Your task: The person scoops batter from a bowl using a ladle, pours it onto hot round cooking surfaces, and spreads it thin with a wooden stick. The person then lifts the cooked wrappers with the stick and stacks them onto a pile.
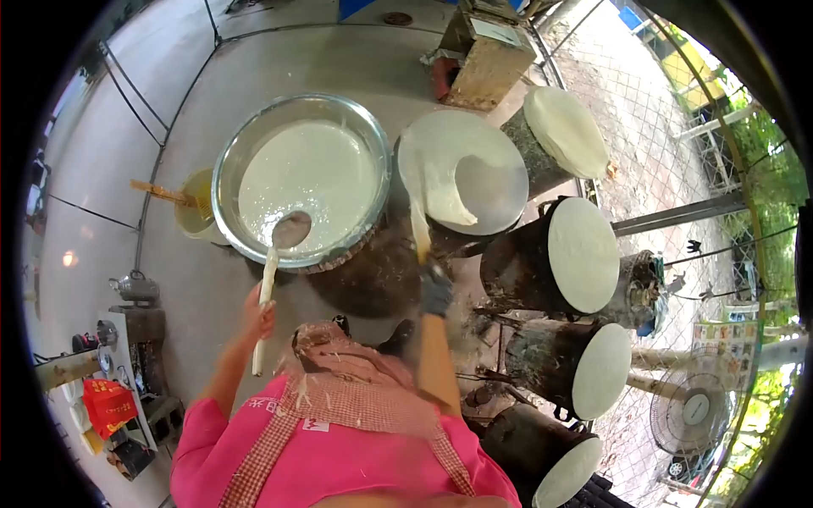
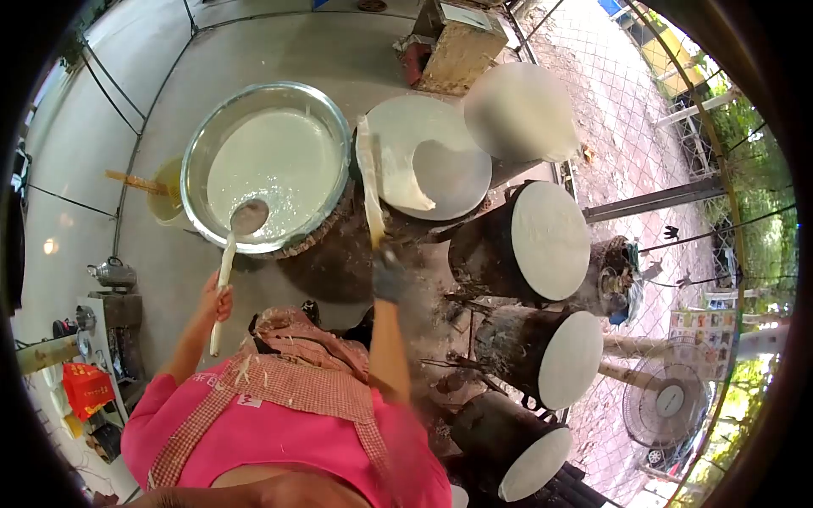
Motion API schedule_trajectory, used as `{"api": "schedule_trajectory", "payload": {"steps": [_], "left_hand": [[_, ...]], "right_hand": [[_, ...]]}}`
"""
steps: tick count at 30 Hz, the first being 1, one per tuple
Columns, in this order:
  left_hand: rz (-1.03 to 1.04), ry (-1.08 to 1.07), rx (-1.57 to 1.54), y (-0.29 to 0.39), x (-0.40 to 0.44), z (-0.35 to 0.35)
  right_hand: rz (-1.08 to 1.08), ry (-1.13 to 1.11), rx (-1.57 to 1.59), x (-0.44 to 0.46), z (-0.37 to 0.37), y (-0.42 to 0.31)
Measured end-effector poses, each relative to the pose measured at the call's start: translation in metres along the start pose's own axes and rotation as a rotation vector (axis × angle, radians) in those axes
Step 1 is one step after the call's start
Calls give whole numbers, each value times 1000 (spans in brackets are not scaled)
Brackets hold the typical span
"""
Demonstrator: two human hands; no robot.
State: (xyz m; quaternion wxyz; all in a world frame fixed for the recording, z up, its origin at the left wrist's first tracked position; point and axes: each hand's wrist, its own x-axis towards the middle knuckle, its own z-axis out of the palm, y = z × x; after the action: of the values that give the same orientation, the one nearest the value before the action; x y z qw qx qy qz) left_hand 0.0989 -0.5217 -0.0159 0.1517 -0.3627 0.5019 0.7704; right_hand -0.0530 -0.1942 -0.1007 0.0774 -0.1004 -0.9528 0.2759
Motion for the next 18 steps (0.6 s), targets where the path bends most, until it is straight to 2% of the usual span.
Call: {"api": "schedule_trajectory", "payload": {"steps": [1,4,5,7,8,9,10,13,15,17,18], "left_hand": [[13,-32,3,5,-8,-5],[43,-55,-3,10,-27,-8],[38,-96,-87,0,-25,-21],[-4,-169,-166,1,-36,-26],[-31,-202,-218,-2,-39,-26],[-156,-282,-456,-12,-29,-37],[-164,-319,-543,-18,-28,-38],[-199,-399,-782,-16,-34,-19],[-180,-527,-792,-24,-34,-21],[-155,-622,-816,-22,-36,-19],[-160,-643,-850,-23,-42,-16]], "right_hand": [[-6,0,-28,-5,8,-6],[-96,-22,-81,-19,6,43],[52,-225,-163,-18,-29,37],[29,-41,112,-27,-33,49],[188,36,-82,-21,-8,58],[368,83,-279,-15,18,67],[552,101,-444,-8,44,77],[96,49,-281,1,20,35],[334,640,-739,13,36,25],[666,1010,-969,41,44,21],[557,767,-708,49,24,25]]}}
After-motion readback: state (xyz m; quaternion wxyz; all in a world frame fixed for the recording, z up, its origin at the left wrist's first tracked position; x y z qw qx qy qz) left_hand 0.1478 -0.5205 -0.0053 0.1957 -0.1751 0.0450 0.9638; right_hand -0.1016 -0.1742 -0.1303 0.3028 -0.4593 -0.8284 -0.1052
